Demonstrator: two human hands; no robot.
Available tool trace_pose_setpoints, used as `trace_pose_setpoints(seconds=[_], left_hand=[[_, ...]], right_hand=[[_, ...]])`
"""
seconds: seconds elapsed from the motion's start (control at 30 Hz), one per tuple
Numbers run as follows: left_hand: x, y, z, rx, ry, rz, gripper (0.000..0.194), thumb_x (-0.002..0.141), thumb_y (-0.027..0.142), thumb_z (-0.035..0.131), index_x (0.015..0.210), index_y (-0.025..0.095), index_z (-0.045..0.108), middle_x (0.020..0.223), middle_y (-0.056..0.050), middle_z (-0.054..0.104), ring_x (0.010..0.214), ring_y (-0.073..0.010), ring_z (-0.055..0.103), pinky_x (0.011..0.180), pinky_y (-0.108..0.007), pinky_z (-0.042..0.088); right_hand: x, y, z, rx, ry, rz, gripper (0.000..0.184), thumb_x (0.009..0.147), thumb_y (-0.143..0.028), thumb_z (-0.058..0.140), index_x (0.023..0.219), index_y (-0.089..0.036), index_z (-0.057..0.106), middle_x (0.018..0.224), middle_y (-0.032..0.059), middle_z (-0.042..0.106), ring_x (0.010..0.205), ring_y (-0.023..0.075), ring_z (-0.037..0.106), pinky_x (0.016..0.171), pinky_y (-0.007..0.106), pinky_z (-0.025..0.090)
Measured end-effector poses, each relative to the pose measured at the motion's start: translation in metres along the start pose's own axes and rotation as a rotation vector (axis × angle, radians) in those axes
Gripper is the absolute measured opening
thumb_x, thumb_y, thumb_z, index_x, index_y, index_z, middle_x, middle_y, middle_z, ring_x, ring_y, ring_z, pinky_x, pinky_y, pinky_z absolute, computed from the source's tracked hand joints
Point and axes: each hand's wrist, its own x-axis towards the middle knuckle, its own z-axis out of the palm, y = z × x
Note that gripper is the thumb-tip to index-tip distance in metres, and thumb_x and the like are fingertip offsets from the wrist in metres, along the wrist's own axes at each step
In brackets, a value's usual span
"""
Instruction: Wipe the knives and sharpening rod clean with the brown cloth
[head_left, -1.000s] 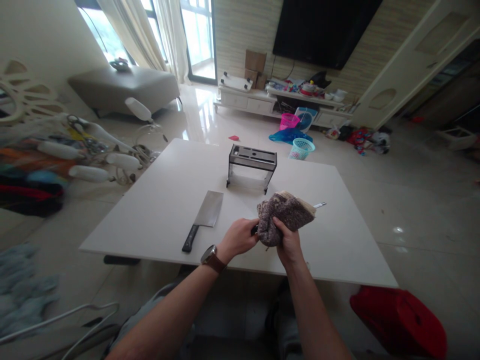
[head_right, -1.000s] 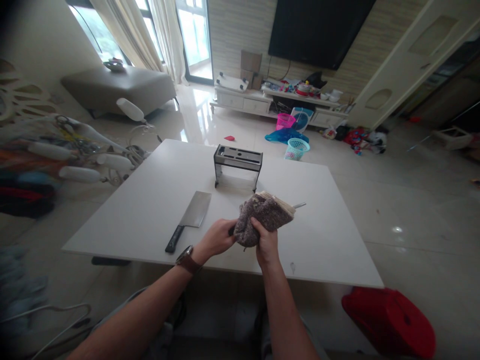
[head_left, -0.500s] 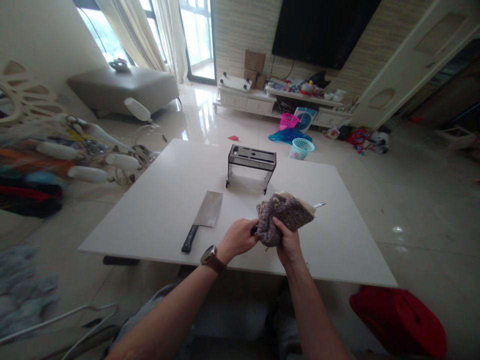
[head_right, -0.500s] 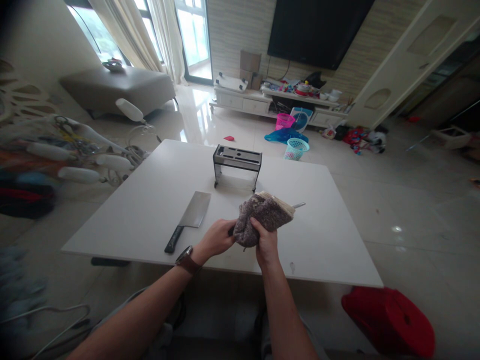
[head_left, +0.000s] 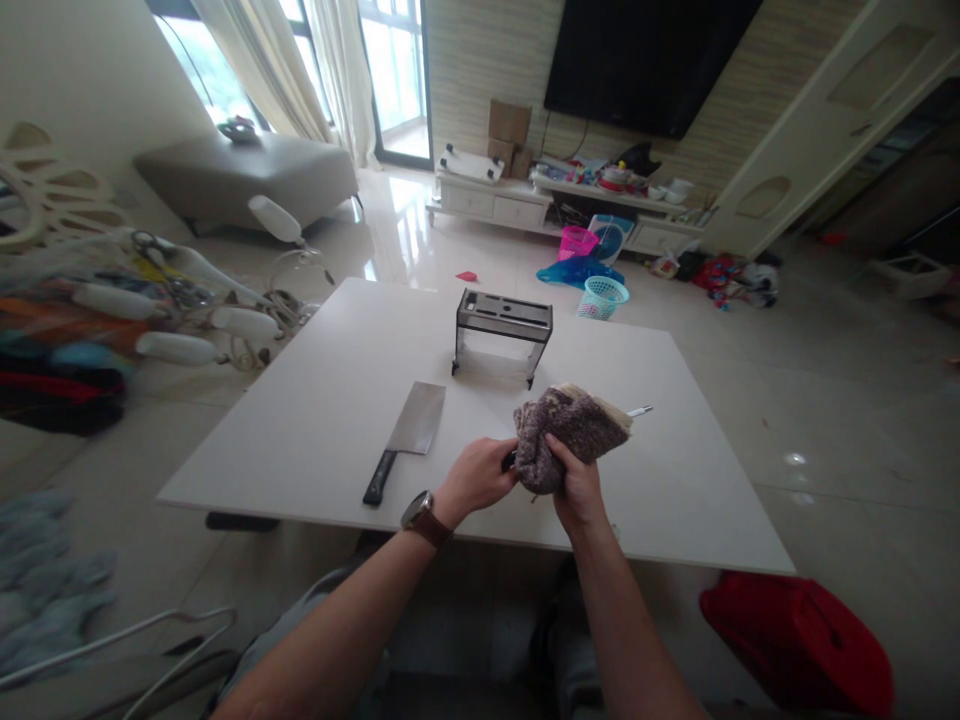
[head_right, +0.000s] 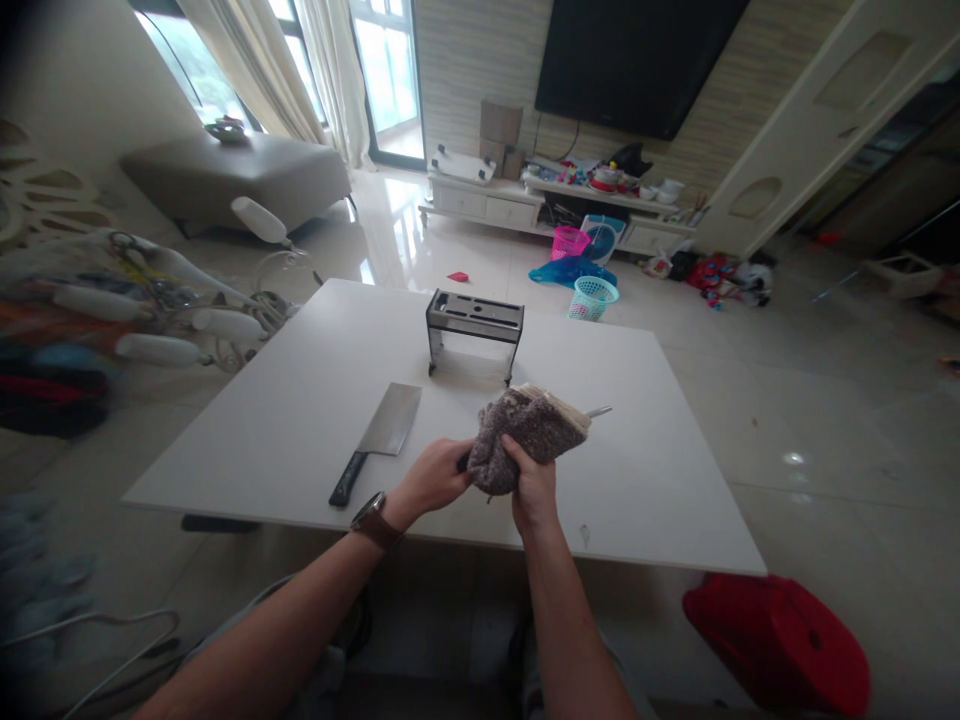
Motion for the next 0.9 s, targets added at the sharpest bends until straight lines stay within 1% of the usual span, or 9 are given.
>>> trace_pose_setpoints(seconds=[0.27, 0.47, 0.67, 0.9], left_hand=[[0.0014, 0.0009, 0.0001, -0.005, -0.009, -0.002, 0.012, 0.09, 0.027, 0.06, 0.092, 0.021, 0.07, 0.088, -0.008, 0.077, 0.084, -0.0241, 0.072, 0.069, -0.028, 0.041], [0.0015, -0.0009, 0.0019, -0.004, -0.013, 0.001, 0.011, 0.09, 0.025, 0.059, 0.09, 0.021, 0.069, 0.087, -0.008, 0.077, 0.084, -0.0241, 0.072, 0.068, -0.028, 0.04], [0.0021, -0.0011, 0.0014, 0.012, -0.011, 0.002, 0.01, 0.09, 0.026, 0.06, 0.088, 0.021, 0.068, 0.087, -0.008, 0.077, 0.083, -0.0243, 0.072, 0.067, -0.029, 0.039], [0.0018, 0.0004, 0.0021, 0.012, -0.011, 0.004, 0.009, 0.09, 0.025, 0.06, 0.088, 0.021, 0.068, 0.087, -0.008, 0.077, 0.083, -0.0242, 0.072, 0.067, -0.029, 0.038]], right_hand=[[0.0007, -0.0016, 0.0008, 0.043, 0.03, 0.039, 0.051, 0.059, -0.025, 0.093, 0.106, -0.016, 0.078, 0.106, 0.0067, 0.081, 0.106, 0.028, 0.075, 0.103, 0.048, 0.058], [0.0006, -0.0011, 0.0004, 0.036, 0.019, 0.051, 0.052, 0.059, -0.027, 0.092, 0.108, -0.017, 0.078, 0.107, 0.007, 0.081, 0.107, 0.0285, 0.075, 0.104, 0.049, 0.057], [0.0015, 0.0007, 0.0009, 0.034, 0.026, 0.042, 0.049, 0.06, -0.027, 0.092, 0.106, -0.016, 0.078, 0.106, 0.0078, 0.081, 0.107, 0.0295, 0.074, 0.104, 0.05, 0.057], [0.0012, 0.0016, -0.0004, 0.04, 0.028, 0.046, 0.05, 0.06, -0.028, 0.092, 0.107, -0.016, 0.078, 0.107, 0.0077, 0.081, 0.108, 0.0292, 0.075, 0.103, 0.049, 0.058]])
